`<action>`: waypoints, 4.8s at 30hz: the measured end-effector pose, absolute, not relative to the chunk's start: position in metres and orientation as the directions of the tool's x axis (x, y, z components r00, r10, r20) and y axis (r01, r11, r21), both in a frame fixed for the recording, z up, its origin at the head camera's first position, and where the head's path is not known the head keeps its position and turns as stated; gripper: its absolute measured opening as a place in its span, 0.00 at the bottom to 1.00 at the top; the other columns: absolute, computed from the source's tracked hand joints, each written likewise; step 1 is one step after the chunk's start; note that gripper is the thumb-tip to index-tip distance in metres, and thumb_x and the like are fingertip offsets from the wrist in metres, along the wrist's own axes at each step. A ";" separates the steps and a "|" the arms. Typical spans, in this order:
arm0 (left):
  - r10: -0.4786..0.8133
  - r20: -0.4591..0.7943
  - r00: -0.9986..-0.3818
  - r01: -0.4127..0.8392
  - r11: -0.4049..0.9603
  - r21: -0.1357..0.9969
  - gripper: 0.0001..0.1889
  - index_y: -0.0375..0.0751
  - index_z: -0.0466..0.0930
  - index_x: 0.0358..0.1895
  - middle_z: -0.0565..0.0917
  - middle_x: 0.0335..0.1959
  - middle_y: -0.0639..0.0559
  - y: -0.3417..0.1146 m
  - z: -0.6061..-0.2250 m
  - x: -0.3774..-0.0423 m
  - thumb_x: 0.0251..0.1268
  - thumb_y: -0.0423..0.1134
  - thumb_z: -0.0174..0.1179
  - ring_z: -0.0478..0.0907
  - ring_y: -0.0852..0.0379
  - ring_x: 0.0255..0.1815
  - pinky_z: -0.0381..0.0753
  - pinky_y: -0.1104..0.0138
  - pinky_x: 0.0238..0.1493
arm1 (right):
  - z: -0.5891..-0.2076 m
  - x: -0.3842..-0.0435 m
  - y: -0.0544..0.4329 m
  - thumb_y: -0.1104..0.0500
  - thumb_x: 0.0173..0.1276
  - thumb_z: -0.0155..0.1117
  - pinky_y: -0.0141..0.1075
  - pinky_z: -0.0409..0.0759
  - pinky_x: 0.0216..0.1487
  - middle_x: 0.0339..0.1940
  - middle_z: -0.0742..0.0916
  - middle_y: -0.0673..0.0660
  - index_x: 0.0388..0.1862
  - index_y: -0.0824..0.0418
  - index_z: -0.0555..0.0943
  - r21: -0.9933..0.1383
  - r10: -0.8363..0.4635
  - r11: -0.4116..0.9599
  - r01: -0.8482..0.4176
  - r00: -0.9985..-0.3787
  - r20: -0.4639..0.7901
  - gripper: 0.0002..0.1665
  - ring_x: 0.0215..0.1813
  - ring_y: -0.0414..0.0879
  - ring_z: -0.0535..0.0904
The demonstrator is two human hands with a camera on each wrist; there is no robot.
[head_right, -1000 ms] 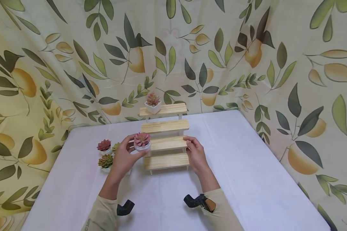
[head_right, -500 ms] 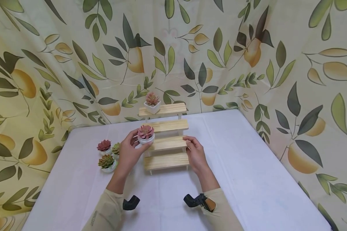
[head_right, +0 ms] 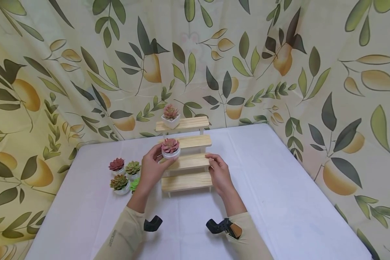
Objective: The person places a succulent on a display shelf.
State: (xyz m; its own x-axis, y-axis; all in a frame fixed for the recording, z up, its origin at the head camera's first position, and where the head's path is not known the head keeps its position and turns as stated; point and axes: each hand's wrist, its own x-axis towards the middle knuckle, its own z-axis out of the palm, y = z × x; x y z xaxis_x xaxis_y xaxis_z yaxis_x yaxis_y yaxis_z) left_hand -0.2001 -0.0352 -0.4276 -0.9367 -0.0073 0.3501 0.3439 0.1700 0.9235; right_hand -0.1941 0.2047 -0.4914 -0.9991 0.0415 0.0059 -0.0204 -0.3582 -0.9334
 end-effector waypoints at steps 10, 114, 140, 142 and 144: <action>0.007 0.387 -0.922 0.385 0.133 0.913 0.34 0.33 0.78 0.65 0.84 0.56 0.39 -0.021 -0.427 -0.215 0.54 0.33 0.80 0.81 0.48 0.59 0.81 0.65 0.59 | -0.493 -0.195 0.205 0.65 0.86 0.44 0.41 0.61 0.77 0.71 0.67 0.61 0.63 0.74 0.69 -0.929 0.053 -0.369 -0.023 -0.999 0.004 0.16 0.75 0.53 0.62; -0.103 0.435 -0.895 0.333 0.494 0.803 0.30 0.39 0.80 0.65 0.87 0.54 0.44 0.068 -0.371 -0.285 0.61 0.43 0.77 0.83 0.44 0.56 0.80 0.53 0.58 | -0.489 -0.195 0.201 0.65 0.86 0.44 0.41 0.59 0.77 0.72 0.67 0.60 0.63 0.73 0.70 -0.930 0.053 -0.367 -0.012 -0.999 -0.008 0.15 0.77 0.50 0.62; -0.035 0.439 -0.898 0.350 0.550 0.759 0.37 0.31 0.70 0.73 0.80 0.65 0.39 0.062 -0.374 -0.277 0.65 0.44 0.74 0.77 0.44 0.65 0.75 0.53 0.66 | -0.491 -0.195 0.200 0.65 0.86 0.45 0.42 0.60 0.77 0.71 0.67 0.61 0.62 0.75 0.70 -0.927 0.056 -0.374 -0.032 -0.998 0.012 0.15 0.75 0.51 0.63; -0.020 0.440 -0.898 0.354 0.562 0.748 0.38 0.30 0.69 0.74 0.79 0.66 0.38 0.059 -0.375 -0.274 0.66 0.45 0.73 0.77 0.43 0.66 0.75 0.53 0.66 | -0.491 -0.195 0.200 0.65 0.86 0.45 0.41 0.59 0.78 0.72 0.67 0.60 0.62 0.74 0.70 -0.928 0.059 -0.370 -0.032 -0.998 0.011 0.15 0.76 0.51 0.62; -0.009 0.434 -0.901 0.355 0.562 0.747 0.38 0.30 0.68 0.74 0.78 0.68 0.38 0.057 -0.376 -0.271 0.67 0.44 0.72 0.76 0.43 0.67 0.76 0.53 0.65 | -0.491 -0.195 0.200 0.64 0.86 0.45 0.41 0.58 0.78 0.72 0.67 0.60 0.62 0.74 0.70 -0.929 0.061 -0.370 -0.030 -0.998 0.008 0.16 0.77 0.51 0.62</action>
